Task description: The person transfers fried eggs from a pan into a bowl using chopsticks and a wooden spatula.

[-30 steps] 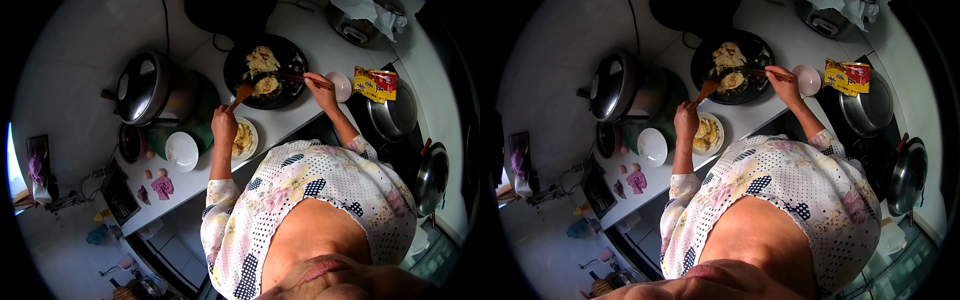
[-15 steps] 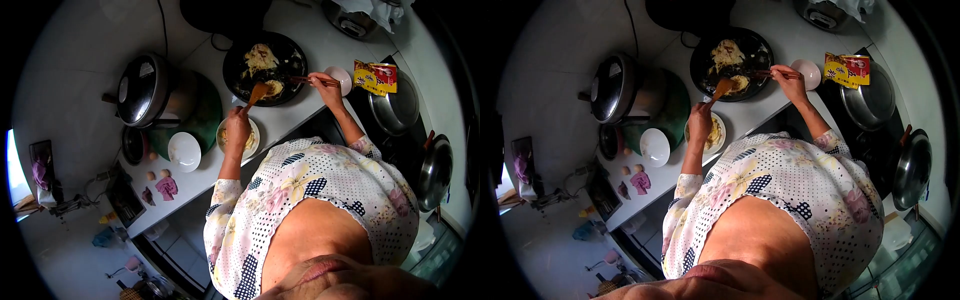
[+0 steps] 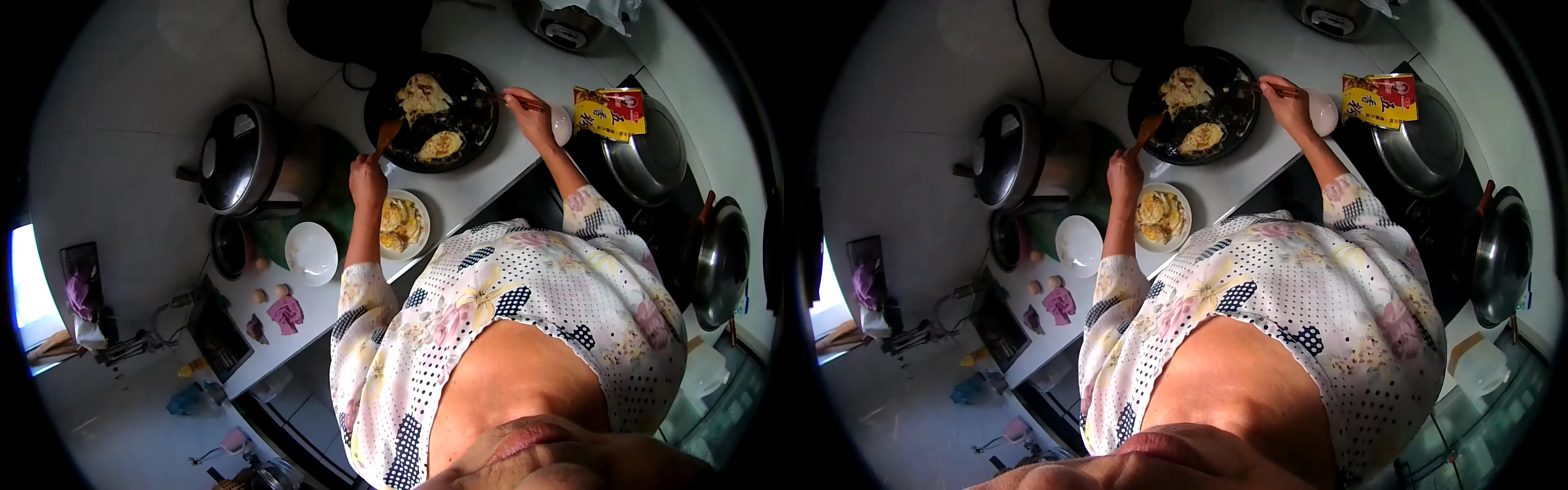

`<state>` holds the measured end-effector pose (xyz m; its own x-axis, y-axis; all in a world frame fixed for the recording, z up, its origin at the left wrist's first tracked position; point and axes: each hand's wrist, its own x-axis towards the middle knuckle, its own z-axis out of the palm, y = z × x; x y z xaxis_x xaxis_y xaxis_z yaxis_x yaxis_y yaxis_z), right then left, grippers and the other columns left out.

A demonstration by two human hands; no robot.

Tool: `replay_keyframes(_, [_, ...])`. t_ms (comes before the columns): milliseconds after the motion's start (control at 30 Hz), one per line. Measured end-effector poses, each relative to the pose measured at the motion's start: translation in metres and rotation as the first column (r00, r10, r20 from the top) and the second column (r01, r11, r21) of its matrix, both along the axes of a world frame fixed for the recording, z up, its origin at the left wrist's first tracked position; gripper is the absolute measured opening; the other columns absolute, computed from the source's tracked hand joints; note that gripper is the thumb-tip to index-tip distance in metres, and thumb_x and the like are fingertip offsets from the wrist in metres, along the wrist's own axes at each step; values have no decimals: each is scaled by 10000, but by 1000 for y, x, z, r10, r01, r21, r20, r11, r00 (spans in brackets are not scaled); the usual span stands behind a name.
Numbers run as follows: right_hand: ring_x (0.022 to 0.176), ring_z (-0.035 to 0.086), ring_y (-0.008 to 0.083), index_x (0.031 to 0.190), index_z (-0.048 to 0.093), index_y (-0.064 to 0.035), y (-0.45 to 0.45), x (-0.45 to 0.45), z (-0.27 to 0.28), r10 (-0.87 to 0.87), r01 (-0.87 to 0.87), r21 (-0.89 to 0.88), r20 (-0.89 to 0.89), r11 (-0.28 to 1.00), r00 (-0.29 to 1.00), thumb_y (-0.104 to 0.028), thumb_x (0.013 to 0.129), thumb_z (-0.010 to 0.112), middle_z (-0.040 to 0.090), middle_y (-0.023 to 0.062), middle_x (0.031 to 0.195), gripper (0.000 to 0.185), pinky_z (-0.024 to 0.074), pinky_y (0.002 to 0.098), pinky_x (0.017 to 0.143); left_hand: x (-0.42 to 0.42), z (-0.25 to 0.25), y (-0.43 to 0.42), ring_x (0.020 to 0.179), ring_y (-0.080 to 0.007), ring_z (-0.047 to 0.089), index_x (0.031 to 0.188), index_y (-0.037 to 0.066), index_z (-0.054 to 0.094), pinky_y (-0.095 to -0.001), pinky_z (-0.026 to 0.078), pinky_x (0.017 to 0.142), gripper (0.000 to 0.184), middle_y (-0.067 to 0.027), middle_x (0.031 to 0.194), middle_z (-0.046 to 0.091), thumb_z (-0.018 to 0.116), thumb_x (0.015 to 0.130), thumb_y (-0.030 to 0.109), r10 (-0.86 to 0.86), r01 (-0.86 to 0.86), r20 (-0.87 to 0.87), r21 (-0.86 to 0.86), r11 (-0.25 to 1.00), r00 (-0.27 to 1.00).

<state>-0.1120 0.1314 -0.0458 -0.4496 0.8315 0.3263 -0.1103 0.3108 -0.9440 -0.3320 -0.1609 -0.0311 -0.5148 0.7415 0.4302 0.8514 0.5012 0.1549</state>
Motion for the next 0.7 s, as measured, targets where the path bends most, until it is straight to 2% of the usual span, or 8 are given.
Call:
replay_keyframes(100, [830,635,105,1040,664,-4,0,-6,-7,26,-26,-20,5,999,1000,-126,895,621,688,50,918,194,506,240,740,-9,-12,7,838,-334,569,994,49,667,-422,495,717,287,-146,874,596,492,777,-18,-21,22,21,-36,999,1000])
replay_keyframes(167, [854,639,120,1067,643,16,-5,6,-12,120,-117,-44,65,992,991,-114,910,599,679,61,940,208,517,246,757,6,0,-4,849,-332,572,1010,60,675,-420,498,721,308,-141,882,603,494,774,-19,-16,23,76,-90,996,997])
replay_keyframes(300, [834,641,132,1060,644,22,-23,42,4,164,-161,-110,21,981,986,-101,912,589,674,63,929,200,527,252,760,29,44,-32,851,-308,578,1000,86,692,-406,504,719,320,-113,868,610,513,757,-20,-110,119,106,-73,990,988])
replay_keyframes(367, [802,653,121,1015,668,-7,-33,54,7,131,-126,-48,131,991,983,-113,880,629,690,59,873,176,515,235,709,22,48,-40,839,-291,576,978,99,695,-382,499,731,316,-95,865,614,538,723,0,-117,113,-12,-151,982,993])
replay_keyframes(467, [821,652,125,1006,667,-2,-44,51,9,238,-223,-130,111,966,965,-107,889,618,686,59,886,165,521,238,721,8,57,-32,830,-282,572,955,126,700,-362,491,748,322,-77,870,618,534,705,9,-178,140,-138,-245,959,974])
replay_keyframes(567, [832,650,126,1005,663,9,-51,37,-2,297,-288,-211,12,934,955,-107,898,609,682,59,897,167,530,240,736,0,48,-17,844,-279,576,965,121,700,-373,496,742,325,-71,878,624,525,718,6,-314,298,-50,-205,932,948])
replay_keyframes(633, [838,648,126,1010,661,14,-53,30,-6,290,-298,-246,-71,922,954,-109,905,603,678,59,909,172,535,243,748,-1,38,-9,857,-283,583,968,125,702,-383,505,738,295,-72,900,639,540,748,15,-339,335,10,-190,923,941])
replay_keyframes(700, [836,647,127,1027,656,15,-52,31,-9,251,-258,-237,-60,936,966,-104,903,608,673,69,929,178,543,246,745,7,30,-4,863,-288,587,969,128,703,-387,508,737,281,-77,912,646,551,760,18,-342,352,95,-133,926,935])
